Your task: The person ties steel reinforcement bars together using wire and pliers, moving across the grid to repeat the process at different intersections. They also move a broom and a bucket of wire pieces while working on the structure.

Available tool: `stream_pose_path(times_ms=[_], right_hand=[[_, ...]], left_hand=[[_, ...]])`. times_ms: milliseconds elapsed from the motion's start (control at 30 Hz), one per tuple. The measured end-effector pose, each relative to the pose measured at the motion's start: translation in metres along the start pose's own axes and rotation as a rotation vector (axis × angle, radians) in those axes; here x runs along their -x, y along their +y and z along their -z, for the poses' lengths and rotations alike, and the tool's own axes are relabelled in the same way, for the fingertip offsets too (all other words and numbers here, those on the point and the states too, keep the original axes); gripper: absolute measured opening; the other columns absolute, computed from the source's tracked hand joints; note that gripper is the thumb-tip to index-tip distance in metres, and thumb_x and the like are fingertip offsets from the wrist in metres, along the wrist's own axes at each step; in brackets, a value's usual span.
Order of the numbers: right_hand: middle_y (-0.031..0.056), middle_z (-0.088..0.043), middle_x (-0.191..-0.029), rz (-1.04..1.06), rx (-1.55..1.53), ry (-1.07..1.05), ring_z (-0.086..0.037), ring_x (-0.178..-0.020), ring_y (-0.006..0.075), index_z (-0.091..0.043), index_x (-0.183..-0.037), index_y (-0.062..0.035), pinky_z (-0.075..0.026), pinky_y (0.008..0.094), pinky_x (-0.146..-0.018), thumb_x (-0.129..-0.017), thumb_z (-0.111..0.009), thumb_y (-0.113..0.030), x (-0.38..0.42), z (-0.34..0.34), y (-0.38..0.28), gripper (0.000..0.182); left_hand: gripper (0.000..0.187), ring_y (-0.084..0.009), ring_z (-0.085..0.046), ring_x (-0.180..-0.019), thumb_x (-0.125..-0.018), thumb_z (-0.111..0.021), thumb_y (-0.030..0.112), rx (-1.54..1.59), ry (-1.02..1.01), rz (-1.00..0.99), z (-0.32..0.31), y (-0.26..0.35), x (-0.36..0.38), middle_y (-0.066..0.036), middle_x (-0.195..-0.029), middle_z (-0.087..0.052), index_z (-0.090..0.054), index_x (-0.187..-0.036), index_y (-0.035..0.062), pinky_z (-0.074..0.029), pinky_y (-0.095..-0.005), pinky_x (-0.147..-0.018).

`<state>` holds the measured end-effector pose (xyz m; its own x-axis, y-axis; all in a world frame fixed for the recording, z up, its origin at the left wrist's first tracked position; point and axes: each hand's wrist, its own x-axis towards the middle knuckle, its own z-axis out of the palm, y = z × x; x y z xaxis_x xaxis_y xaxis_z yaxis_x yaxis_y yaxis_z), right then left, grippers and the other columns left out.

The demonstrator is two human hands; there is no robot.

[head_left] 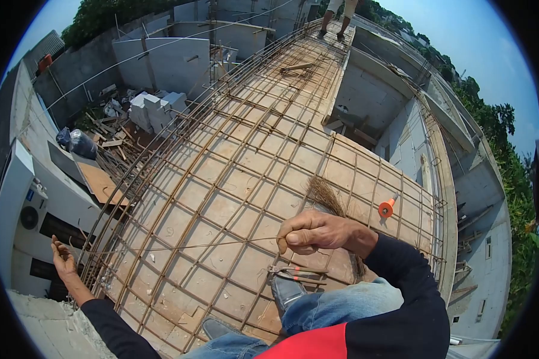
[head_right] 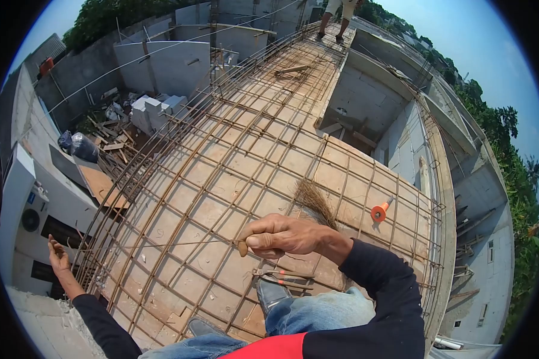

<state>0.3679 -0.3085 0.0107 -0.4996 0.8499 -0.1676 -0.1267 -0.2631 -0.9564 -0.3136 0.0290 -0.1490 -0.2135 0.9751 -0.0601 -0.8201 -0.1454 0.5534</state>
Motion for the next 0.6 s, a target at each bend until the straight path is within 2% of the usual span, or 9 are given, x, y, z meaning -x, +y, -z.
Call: stream_pose_path(times_ms=[67, 167, 233, 300, 367, 433, 500, 533, 600], right_hand=[[-0.0009, -0.045, -0.063, -0.045, 0.265, -0.047, -0.042, -0.056, 0.0096, -0.062, -0.097, -0.0007, -0.035, 0.027, -0.051, -0.097, -0.05, -0.033, 0.005, 0.003, 0.019, 0.034], [0.0082, -0.052, -0.062, -0.145, 1.098, -0.223, -0.052, -0.055, 0.0189, -0.061, -0.097, -0.002, -0.041, 0.0356, -0.053, -0.096, -0.051, -0.028, -0.003, 0.012, 0.042, 0.027], [0.0099, -0.06, -0.076, -0.098, 0.727, -0.563, -0.057, -0.072, 0.018, -0.062, -0.1, 0.0011, -0.044, 0.0347, -0.063, -0.095, -0.054, -0.024, 0.005, -0.009, 0.028, 0.027], [0.0071, -0.06, -0.079, 0.077, 0.249, -0.326, -0.053, -0.073, 0.0154, -0.063, -0.104, 0.0014, -0.044, 0.0308, -0.065, -0.095, -0.055, -0.027, 0.01, -0.002, -0.011, 0.031], [0.0078, -0.062, -0.075, -0.056, 0.5, 0.402, -0.053, -0.061, 0.016, -0.064, -0.102, 0.0015, -0.041, 0.0295, -0.053, -0.094, -0.056, -0.023, 0.007, 0.022, -0.01, 0.027], [0.0064, -0.063, -0.078, -0.029, 1.051, 0.336, -0.055, -0.071, 0.0126, -0.064, -0.1, 0.0012, -0.044, 0.0274, -0.064, -0.094, -0.056, -0.023, 0.002, 0.045, 0.038, 0.027], [0.0057, -0.058, -0.071, -0.168, 1.055, -0.13, -0.05, -0.065, 0.0121, -0.063, -0.098, 0.0005, -0.043, 0.0272, -0.062, -0.093, -0.056, -0.021, 0.008, 0.022, 0.05, 0.023], [0.0055, -0.056, -0.069, -0.212, 1.042, -0.289, -0.049, -0.063, 0.0119, -0.063, -0.097, 0.0003, -0.042, 0.0272, -0.062, -0.092, -0.057, -0.02, 0.011, 0.014, 0.051, 0.022], [0.0038, -0.049, -0.066, -0.012, 0.457, -0.261, -0.044, -0.059, 0.013, -0.063, -0.098, -0.0001, -0.04, 0.028, -0.058, -0.094, -0.055, -0.02, 0.014, 0.01, 0.026, 0.022]], left_hand=[[0.031, -0.0105, -0.065, -0.097, -0.096, -0.054, 0.023, -0.297, -0.051, -0.025, -0.002, 0.008, 0.006, -0.006, -0.114, -0.066, -0.061, -0.117, 0.0018, -0.056, -0.02, -0.076], [0.031, -0.0092, -0.065, -0.091, -0.096, -0.054, 0.024, -0.373, -0.023, -0.044, 0.014, 0.021, -0.003, -0.004, -0.109, -0.067, -0.061, -0.118, 0.004, -0.056, -0.0191, -0.073], [0.03, -0.0074, -0.065, -0.088, -0.096, -0.053, 0.025, -0.419, 0.008, -0.056, 0.025, 0.038, 0.003, -0.002, -0.108, -0.068, -0.062, -0.118, 0.006, -0.055, -0.0172, -0.07], [0.03, -0.0059, -0.064, -0.085, -0.097, -0.053, 0.025, -0.405, -0.02, -0.01, 0.055, 0.056, -0.008, -0.002, -0.106, -0.067, -0.061, -0.119, 0.0066, -0.053, -0.0152, -0.066], [0.032, -0.0053, -0.064, -0.084, -0.097, -0.052, 0.025, -0.379, -0.004, -0.006, 0.05, 0.054, 0.001, -0.003, -0.106, -0.067, -0.06, -0.121, 0.0063, -0.051, -0.0149, -0.061], [0.033, -0.0066, -0.064, -0.082, -0.098, -0.051, 0.024, -0.43, -0.009, -0.05, 0.046, 0.051, 0.003, -0.006, -0.106, -0.067, -0.058, -0.123, 0.0043, -0.049, -0.0159, -0.057], [0.033, -0.0074, -0.065, -0.082, -0.098, -0.051, 0.023, -0.322, -0.003, -0.048, 0.063, 0.051, -0.011, -0.008, -0.107, -0.067, -0.057, -0.123, 0.0026, -0.048, -0.0162, -0.055], [0.033, -0.0081, -0.065, -0.081, -0.098, -0.051, 0.021, -0.229, 0.001, -0.038, 0.07, 0.057, -0.013, -0.009, -0.107, -0.067, -0.057, -0.123, 0.0008, -0.047, -0.0165, -0.054], [0.033, -0.009, -0.065, -0.08, -0.098, -0.051, 0.021, -0.167, 0.045, -0.09, 0.074, 0.061, -0.006, -0.011, -0.106, -0.068, -0.057, -0.122, -0.0007, -0.047, -0.0166, -0.054]])
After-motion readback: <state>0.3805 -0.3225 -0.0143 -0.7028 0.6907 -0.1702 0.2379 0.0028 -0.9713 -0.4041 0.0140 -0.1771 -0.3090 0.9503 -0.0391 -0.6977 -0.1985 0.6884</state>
